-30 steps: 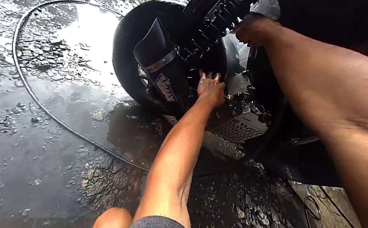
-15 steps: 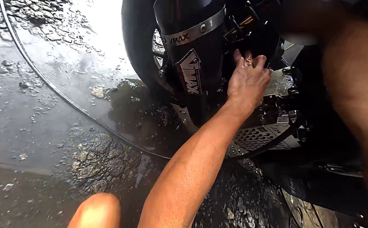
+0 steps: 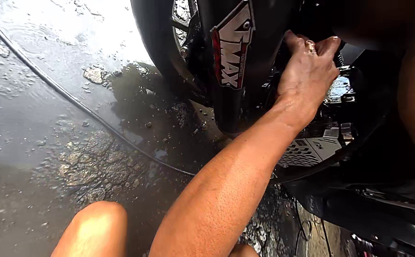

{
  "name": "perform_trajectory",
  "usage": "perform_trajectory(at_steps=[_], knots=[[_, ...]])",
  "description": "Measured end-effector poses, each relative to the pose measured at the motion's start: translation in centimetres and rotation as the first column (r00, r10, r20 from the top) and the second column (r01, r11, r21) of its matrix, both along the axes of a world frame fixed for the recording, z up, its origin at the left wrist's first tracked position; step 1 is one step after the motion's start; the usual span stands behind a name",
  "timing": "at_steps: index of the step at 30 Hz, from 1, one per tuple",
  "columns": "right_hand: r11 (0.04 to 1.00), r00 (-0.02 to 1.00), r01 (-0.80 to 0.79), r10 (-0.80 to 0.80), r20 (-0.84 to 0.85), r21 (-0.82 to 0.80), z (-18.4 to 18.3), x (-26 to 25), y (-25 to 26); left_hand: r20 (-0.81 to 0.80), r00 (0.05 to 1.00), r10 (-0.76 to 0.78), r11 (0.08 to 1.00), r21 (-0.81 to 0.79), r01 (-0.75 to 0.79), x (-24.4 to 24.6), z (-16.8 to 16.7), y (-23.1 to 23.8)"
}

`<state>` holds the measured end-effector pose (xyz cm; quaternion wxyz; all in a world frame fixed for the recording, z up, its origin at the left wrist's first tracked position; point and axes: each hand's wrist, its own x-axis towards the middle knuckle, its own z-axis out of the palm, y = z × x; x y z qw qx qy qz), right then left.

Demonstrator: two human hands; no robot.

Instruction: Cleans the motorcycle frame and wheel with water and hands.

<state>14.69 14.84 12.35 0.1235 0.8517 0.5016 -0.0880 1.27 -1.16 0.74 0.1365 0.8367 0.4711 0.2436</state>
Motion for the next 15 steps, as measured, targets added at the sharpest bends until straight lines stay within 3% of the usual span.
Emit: perform_trajectory(at_steps=[6, 11, 15], knots=[[0.987, 0.997, 0.058, -0.051, 0.05, -0.151, -0.7, 0.3, -0.6, 0.007, 1.0, -0.03, 1.0, -0.008, 0.03, -0.2, 0.0, 0.3], [0.999, 0.998, 0.032, -0.03, 0.052, -0.034, -1.5, 0.7, -1.5, 0.021, 0.999, -0.031, 0.999, -0.024, 0.031, -0.4, 0.0, 0.4], [0.994, 0.995, -0.099, 0.098, 0.008, 0.049, 0.9, -0.1, -0.7, 0.036, 0.999, -0.026, 1.0, 0.013, 0.026, -0.4, -0.3, 0.5]])
